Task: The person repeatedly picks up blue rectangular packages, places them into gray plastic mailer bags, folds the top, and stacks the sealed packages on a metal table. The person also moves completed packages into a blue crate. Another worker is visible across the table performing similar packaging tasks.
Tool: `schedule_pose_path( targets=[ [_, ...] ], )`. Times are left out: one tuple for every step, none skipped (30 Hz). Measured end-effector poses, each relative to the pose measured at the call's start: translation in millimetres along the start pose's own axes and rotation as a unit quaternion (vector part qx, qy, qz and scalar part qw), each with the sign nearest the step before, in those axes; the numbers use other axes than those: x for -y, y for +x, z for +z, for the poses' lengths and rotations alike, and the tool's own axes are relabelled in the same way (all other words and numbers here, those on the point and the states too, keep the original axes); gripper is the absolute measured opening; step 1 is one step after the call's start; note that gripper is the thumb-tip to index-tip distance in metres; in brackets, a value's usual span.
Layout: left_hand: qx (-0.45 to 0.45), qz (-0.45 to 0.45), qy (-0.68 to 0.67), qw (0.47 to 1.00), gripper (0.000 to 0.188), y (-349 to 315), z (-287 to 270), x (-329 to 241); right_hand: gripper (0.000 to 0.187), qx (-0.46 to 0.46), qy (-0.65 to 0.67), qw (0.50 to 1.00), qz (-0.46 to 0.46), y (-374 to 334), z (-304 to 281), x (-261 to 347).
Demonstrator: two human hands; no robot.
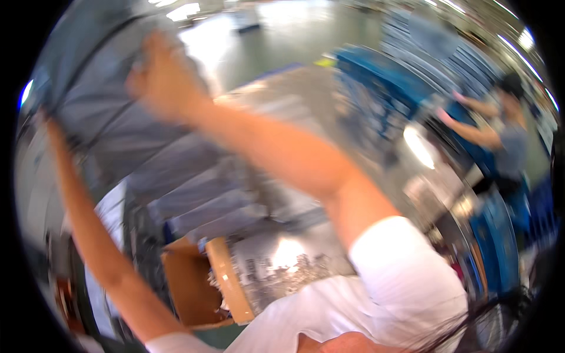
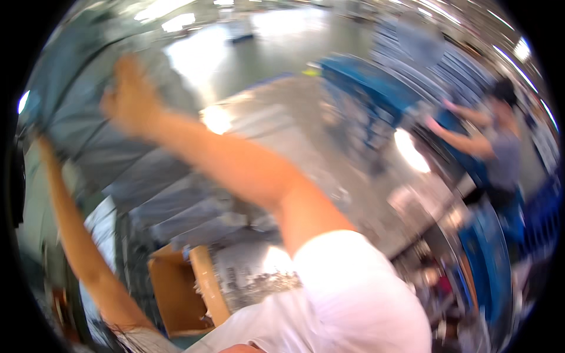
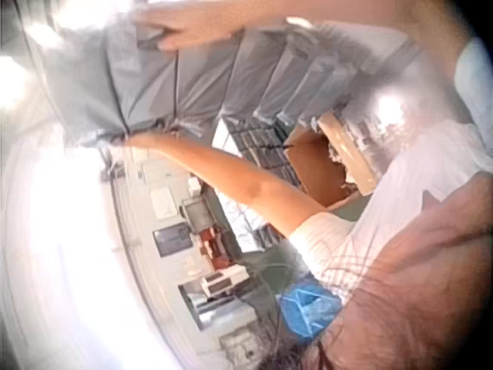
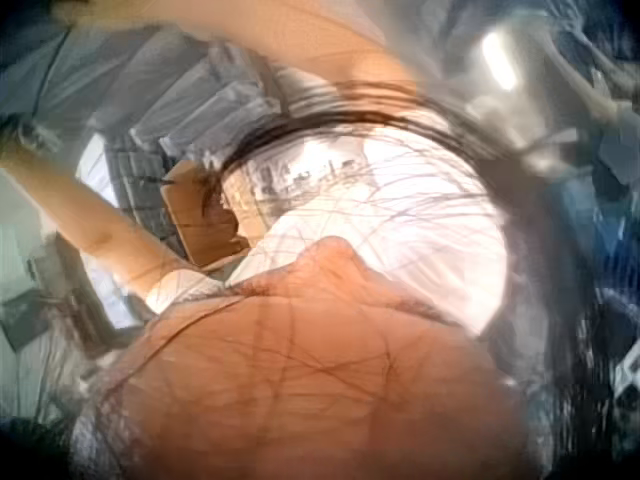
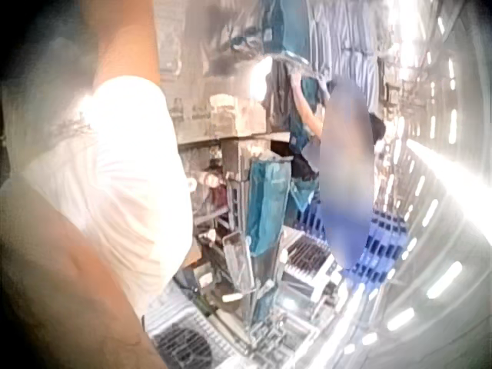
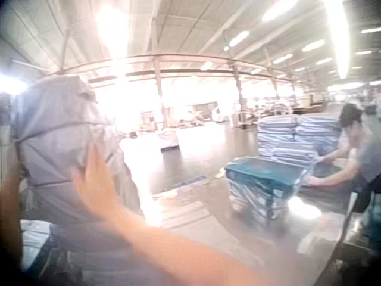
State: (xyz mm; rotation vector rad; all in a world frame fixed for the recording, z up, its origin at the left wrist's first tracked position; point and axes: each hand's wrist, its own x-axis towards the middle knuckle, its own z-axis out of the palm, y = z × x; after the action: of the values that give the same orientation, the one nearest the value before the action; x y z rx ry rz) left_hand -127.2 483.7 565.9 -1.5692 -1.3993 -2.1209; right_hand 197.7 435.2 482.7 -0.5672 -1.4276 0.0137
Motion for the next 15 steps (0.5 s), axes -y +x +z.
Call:
schedule_pose_path(
  targets=[
    [0.040,0.155,0.039,0.986,0.046,21,-53,93,0.051,0.039,0.086,0.994,-0.062,-51,-14,-5],
    [0.081,0.306,0.079,0.945,0.049,45,-128,168,0.061,0.134,-0.012,0.981,-0.140,-99,-40,2],
    [0.051,0.191,0.231,0.953,0.047,-54,-93,192,0.052,0.252,-0.130,0.941,-0.184,-143,-74,-16],
    [0.051,0.091,0.414,0.904,0.046,-146,-93,164,0.037,0.290,-0.175,0.898,-0.279,-197,-112,-38],
    [0.079,0.270,0.225,0.933,0.041,-239,-58,131,0.027,0.399,-0.142,0.892,-0.158,-259,-175,-76],
    [0.102,0.022,0.280,0.954,0.033,-292,-93,182,0.025,0.435,-0.125,0.891,0.041,-321,-240,-116],
    [0.177,0.005,0.289,0.941,0.023,-363,-110,196,0.024,0.405,-0.227,0.851,0.247,-373,-320,-163],
    [0.225,0.034,0.237,0.945,0.016,-441,-102,154,0.027,0.403,-0.356,0.724,0.432,-368,-409,-163],
    [0.234,-0.044,0.236,0.942,0.009,-519,-158,187,0.033,0.486,-0.476,0.578,0.451,-363,-490,-168],
    [0.403,-0.142,0.200,0.882,0.006,-562,-156,142,0.043,0.434,-0.592,0.460,0.499,-329,-561,-128],
    [0.304,-0.295,0.102,0.900,0.005,-621,-165,131,0.056,0.305,-0.687,0.523,0.401,-358,-650,-116],
    [0.402,-0.290,0.171,0.852,0.005,-651,-156,94,0.075,0.375,-0.740,0.353,0.433,-329,-693,-92],
    [0.495,-0.267,0.232,0.794,0.006,-678,-148,53,0.081,0.289,-0.792,0.348,0.409,-323,-726,-67],
    [0.542,-0.298,0.183,0.764,0.006,-696,-133,31,0.079,0.303,-0.773,0.288,0.477,-316,-755,-47],
    [0.580,-0.331,0.138,0.731,0.006,-709,-116,10,0.053,0.288,-0.789,0.243,0.486,-337,-797,-43]
  ],
)
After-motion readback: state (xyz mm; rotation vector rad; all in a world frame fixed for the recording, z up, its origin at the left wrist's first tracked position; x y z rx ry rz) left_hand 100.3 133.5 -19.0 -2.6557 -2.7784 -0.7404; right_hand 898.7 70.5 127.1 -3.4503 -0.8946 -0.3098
